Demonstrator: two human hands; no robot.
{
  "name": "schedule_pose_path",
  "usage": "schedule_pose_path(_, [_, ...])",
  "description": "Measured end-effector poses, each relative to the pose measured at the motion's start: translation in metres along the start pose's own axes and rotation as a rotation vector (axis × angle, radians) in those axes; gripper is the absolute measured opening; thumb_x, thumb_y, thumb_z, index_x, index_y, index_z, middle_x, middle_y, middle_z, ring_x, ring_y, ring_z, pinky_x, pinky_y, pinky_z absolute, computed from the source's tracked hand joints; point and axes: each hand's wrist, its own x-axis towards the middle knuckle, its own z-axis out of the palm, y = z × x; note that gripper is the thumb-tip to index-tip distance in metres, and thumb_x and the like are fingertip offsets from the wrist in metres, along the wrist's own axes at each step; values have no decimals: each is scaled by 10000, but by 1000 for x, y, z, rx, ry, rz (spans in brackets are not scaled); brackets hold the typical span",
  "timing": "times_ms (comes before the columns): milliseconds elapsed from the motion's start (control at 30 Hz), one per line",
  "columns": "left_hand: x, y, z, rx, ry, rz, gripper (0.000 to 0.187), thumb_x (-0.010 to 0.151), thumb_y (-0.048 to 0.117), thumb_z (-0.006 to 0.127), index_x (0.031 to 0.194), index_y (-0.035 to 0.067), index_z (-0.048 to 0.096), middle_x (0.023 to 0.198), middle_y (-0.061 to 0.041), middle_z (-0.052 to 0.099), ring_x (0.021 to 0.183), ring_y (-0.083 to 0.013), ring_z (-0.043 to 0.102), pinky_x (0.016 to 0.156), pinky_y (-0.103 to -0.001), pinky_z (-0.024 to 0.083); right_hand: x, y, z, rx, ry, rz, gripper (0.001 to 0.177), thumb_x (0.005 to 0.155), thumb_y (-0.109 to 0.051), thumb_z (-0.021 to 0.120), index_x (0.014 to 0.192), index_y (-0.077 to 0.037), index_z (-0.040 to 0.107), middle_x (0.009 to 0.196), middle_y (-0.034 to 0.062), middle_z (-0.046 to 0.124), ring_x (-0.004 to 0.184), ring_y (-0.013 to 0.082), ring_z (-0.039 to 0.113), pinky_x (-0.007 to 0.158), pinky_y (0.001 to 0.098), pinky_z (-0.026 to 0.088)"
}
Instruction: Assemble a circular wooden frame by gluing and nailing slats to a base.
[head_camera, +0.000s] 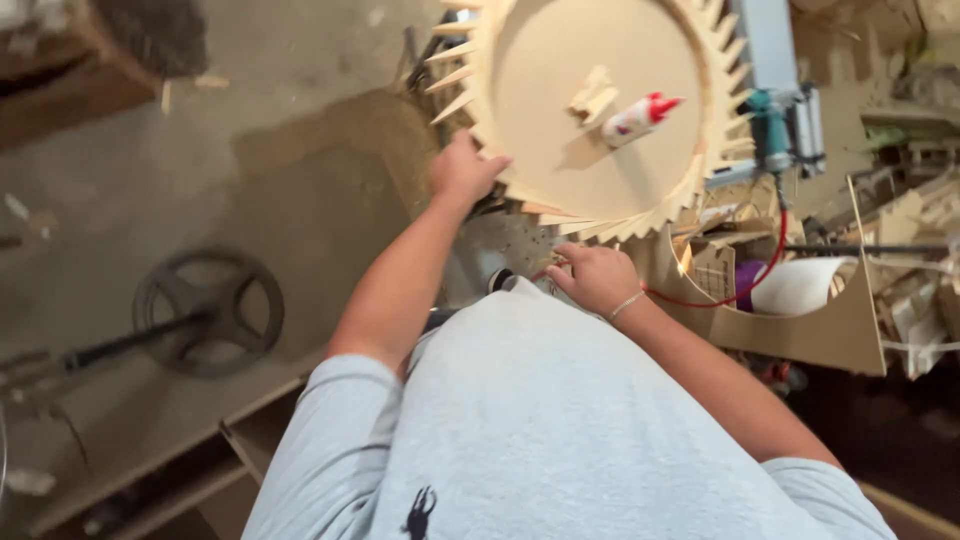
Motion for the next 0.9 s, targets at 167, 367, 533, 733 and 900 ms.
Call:
schedule_pose_path(167, [4, -1, 6, 43, 3, 18, 676, 813, 555, 805, 1287, 131, 576, 1264, -102, 722, 1235, -313, 660, 1022, -480, 518, -44, 87, 5, 282, 205, 115, 479, 904, -459, 652, 1357, -303, 652, 853, 127, 773, 905, 395, 740, 801, 572, 568])
schedule_pose_path(367, [27, -17, 18, 81, 24, -52, 677, 822, 546, 833, 1303, 131, 599, 1169, -105, 748, 1169, -303, 683, 988, -476, 533, -54, 220, 63, 305, 378, 255, 602, 891, -513, 641, 1474, -391, 555, 874, 33, 769, 841, 311, 746, 762, 488, 595])
schedule_pose_path(533, [34, -25, 24, 130, 73, -79, 628, 834, 535, 853, 1269, 136, 639, 1070, -124, 759, 1102, -310, 703, 924, -493, 544, -23, 300, 101, 149, 484, 140, 701, 873, -484, 639, 1544, -333, 504, 866, 24, 739, 788, 270, 738, 714, 455, 592])
schedule_pose_path(733, [12, -4, 31, 307, 145, -212, 608, 926, 554, 743, 1383, 178, 605, 1112, -69, 753, 1143, -293, 683, 965, -491, 522, 15, 344, 95, -39, 710, -150, 640, 917, -431, 549, 1548, -328, 530, 804, 17, 624, 679, 243, 652, 705, 409, 532])
schedule_pose_path(900, [5, 5, 39, 364, 217, -250, 557, 961, 570, 684, 1379, 209, 613, 1098, -75, 743, 1130, -313, 685, 962, -494, 527, 53, 364, 101, -165, 891, -349, 550, 894, -283, 576, 1441, -323, 619, 819, 42, 561, 667, 259, 614, 747, 407, 469])
